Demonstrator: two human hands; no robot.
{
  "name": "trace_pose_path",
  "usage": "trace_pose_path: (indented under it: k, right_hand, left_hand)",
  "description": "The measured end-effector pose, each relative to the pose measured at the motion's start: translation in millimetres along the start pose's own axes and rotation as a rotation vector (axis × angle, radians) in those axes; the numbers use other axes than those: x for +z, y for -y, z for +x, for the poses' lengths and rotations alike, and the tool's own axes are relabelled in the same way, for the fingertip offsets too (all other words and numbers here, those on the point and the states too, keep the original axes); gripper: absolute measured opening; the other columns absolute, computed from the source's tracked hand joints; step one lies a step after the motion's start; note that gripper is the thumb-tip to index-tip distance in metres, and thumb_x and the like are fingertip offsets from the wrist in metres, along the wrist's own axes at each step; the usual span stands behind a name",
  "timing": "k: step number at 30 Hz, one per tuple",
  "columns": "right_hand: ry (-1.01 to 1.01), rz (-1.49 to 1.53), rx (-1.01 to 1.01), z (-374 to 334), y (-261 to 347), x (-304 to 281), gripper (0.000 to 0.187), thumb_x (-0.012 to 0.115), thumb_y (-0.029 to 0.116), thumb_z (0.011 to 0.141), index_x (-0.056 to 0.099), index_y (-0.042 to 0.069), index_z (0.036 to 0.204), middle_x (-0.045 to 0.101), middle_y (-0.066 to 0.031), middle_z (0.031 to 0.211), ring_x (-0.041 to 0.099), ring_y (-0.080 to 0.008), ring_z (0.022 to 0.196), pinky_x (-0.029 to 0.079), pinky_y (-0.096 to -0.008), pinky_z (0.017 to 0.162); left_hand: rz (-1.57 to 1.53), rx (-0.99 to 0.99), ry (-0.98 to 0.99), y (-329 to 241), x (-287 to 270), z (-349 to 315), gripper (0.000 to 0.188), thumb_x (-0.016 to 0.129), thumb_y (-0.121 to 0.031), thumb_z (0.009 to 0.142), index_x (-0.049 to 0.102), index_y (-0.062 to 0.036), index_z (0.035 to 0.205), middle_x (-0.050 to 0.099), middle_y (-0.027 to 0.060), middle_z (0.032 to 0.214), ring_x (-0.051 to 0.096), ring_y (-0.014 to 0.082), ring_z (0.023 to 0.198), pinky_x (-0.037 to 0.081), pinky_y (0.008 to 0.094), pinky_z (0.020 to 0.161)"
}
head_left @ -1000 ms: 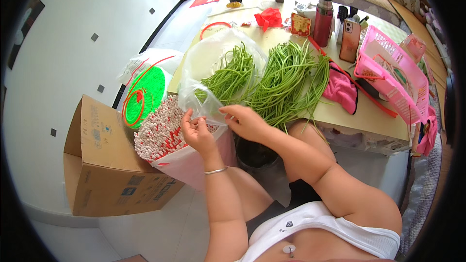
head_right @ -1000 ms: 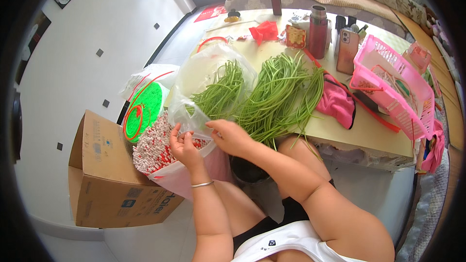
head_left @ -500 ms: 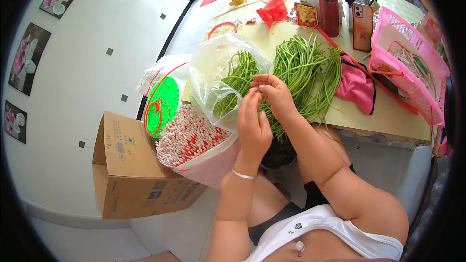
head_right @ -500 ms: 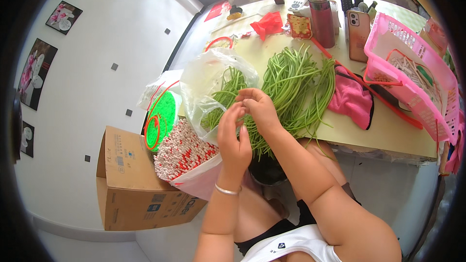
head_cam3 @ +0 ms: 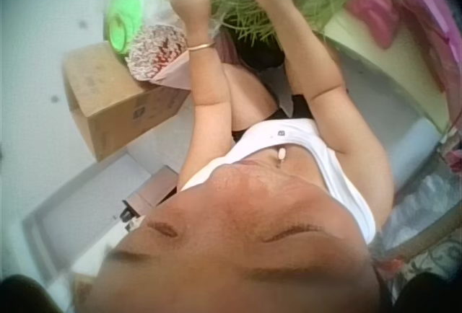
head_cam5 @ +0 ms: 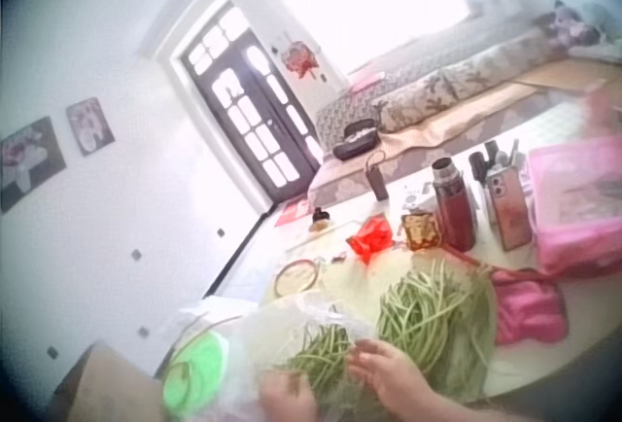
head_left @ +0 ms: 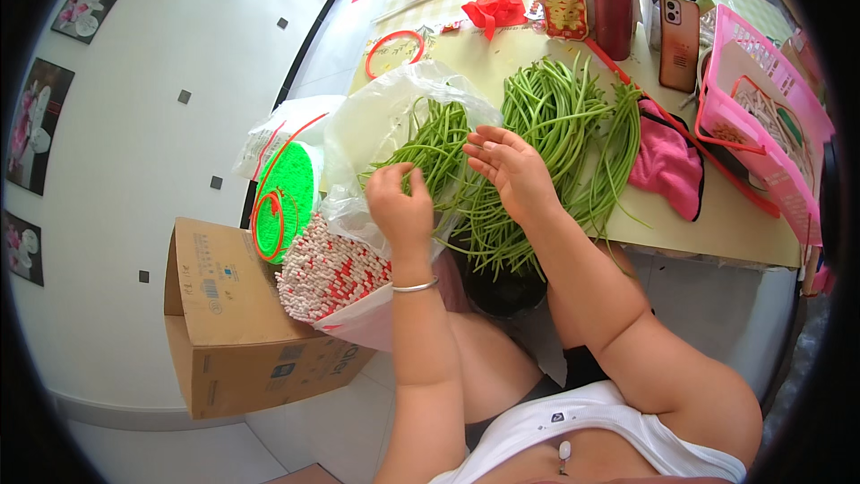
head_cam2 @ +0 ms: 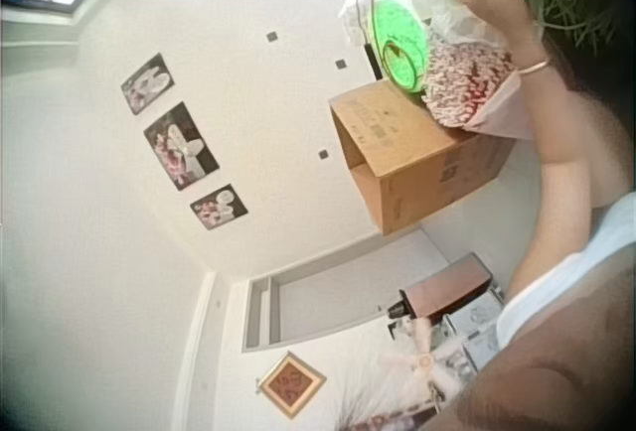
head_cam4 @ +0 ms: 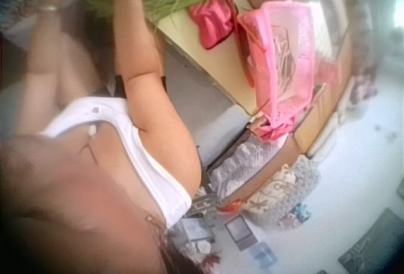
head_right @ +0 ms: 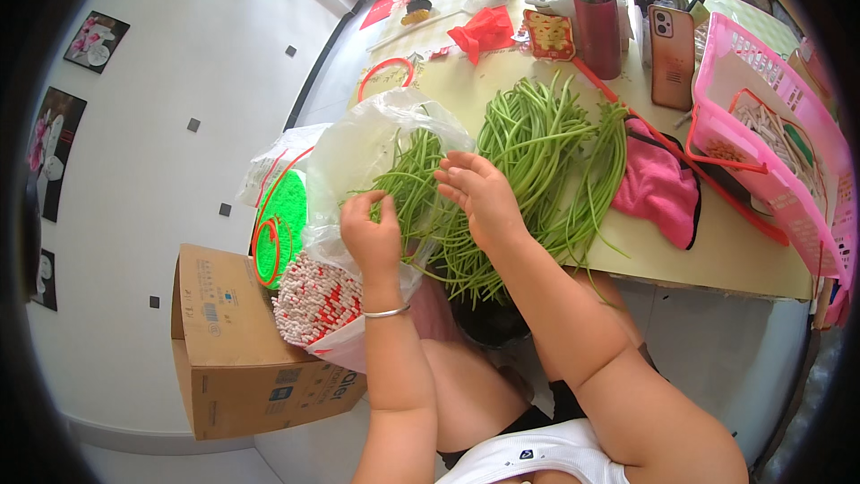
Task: The person sorts through green beans by hand, removing stems and placing the cleaned vegetables into a plastic bag.
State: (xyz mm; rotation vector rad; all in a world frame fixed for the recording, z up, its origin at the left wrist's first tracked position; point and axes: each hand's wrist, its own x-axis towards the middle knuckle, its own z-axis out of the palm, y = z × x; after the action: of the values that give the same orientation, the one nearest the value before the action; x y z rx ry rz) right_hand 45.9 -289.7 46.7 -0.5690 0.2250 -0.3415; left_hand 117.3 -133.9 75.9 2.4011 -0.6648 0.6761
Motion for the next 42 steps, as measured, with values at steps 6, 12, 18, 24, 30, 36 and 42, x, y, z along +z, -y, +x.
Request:
trace_pose_path:
  k: [6, 12, 18, 24, 30, 36, 42]
  right_hand:
    - [-0.016, -0.116, -0.014, -2.7, -9.2, 1.8, 0.037, 0.053, 0.007, 0.088, 0.05, -0.007, 0.122, 0.056, -0.0153, 0.119, 0.056, -0.0229, 0.11, 0.045, -0.0342, 0.096]
    - [0.047, -0.242, 0.001, -5.3, -12.9, 0.1, 0.031, 0.053, 0.006, 0.086, 0.056, -0.007, 0.114, 0.06, -0.0132, 0.111, 0.059, -0.0205, 0.102, 0.047, -0.0327, 0.09]
    - [0.079, -0.404, -0.011, -7.7, -20.5, 2.2, 0.031, 0.054, 0.007, 0.087, 0.056, -0.008, 0.113, 0.061, -0.0144, 0.111, 0.061, -0.0205, 0.102, 0.049, -0.0317, 0.088]
    - [0.178, -0.205, 0.129, -2.6, -22.1, -3.0, 0.032, 0.055, 0.008, 0.088, 0.055, -0.009, 0.115, 0.061, -0.0151, 0.112, 0.062, -0.0228, 0.103, 0.05, -0.0332, 0.09]
    - [0.106, -0.034, 0.097, -4.5, -39.5, 7.6, 0.043, 0.057, 0.007, 0.087, 0.048, -0.011, 0.125, 0.059, -0.0146, 0.115, 0.06, -0.0206, 0.105, 0.049, -0.0317, 0.089]
    - [0.147, -0.424, 0.014, -6.2, -50.2, 6.0, 0.036, 0.059, 0.006, 0.086, 0.057, -0.005, 0.121, 0.059, -0.0053, 0.104, 0.057, -0.0122, 0.087, 0.047, -0.0259, 0.077]
    - [0.224, -0.565, -0.187, -17.2, -45.7, 21.9, 0.024, 0.059, 0.009, 0.087, 0.06, -0.005, 0.107, 0.061, -0.0122, 0.111, 0.059, -0.0158, 0.099, 0.049, -0.0297, 0.082]
  left_hand:
    - [0.01, 0.129, 0.1, -17.1, 29.4, -13.5, 0.022, 0.077, -0.015, 0.069, 0.066, -0.0028, 0.085, 0.061, 0.0144, 0.085, 0.059, 0.0321, 0.084, 0.046, 0.0418, 0.075]
    - [0.15, -0.034, 0.021, -12.0, 32.2, -11.4, 0.021, 0.075, -0.013, 0.07, 0.064, -0.002, 0.084, 0.062, 0.0139, 0.087, 0.058, 0.033, 0.083, 0.046, 0.0444, 0.074]
    - [0.039, -0.067, 0.046, 2.9, 28.6, -11.5, 0.018, 0.072, -0.012, 0.073, 0.065, 0.0005, 0.085, 0.065, 0.0129, 0.078, 0.061, 0.0285, 0.073, 0.05, 0.0392, 0.069]
    - [-0.33, -0.297, 0.039, 13.8, 9.0, -9.3, 0.015, 0.071, -0.008, 0.08, 0.066, 0.0036, 0.089, 0.068, 0.0075, 0.079, 0.063, 0.0125, 0.068, 0.05, 0.0266, 0.064]
    - [-0.683, -0.382, 0.155, 19.8, 0.0, -15.0, 0.02, 0.069, 0.002, 0.08, 0.063, 0.0058, 0.098, 0.066, 0.0081, 0.087, 0.061, 0.0109, 0.07, 0.048, 0.0219, 0.062]
    - [-0.807, -0.395, 0.222, 6.9, -8.1, -16.6, 0.027, 0.066, 0.005, 0.081, 0.061, 0.0066, 0.107, 0.064, 0.0049, 0.087, 0.058, 0.0093, 0.073, 0.047, 0.0207, 0.065]
    - [-0.934, -0.346, 0.198, 1.8, -15.8, -14.0, 0.031, 0.065, 0.003, 0.083, 0.059, 0.0044, 0.113, 0.063, 0.0044, 0.092, 0.056, 0.0088, 0.078, 0.046, 0.0214, 0.069]
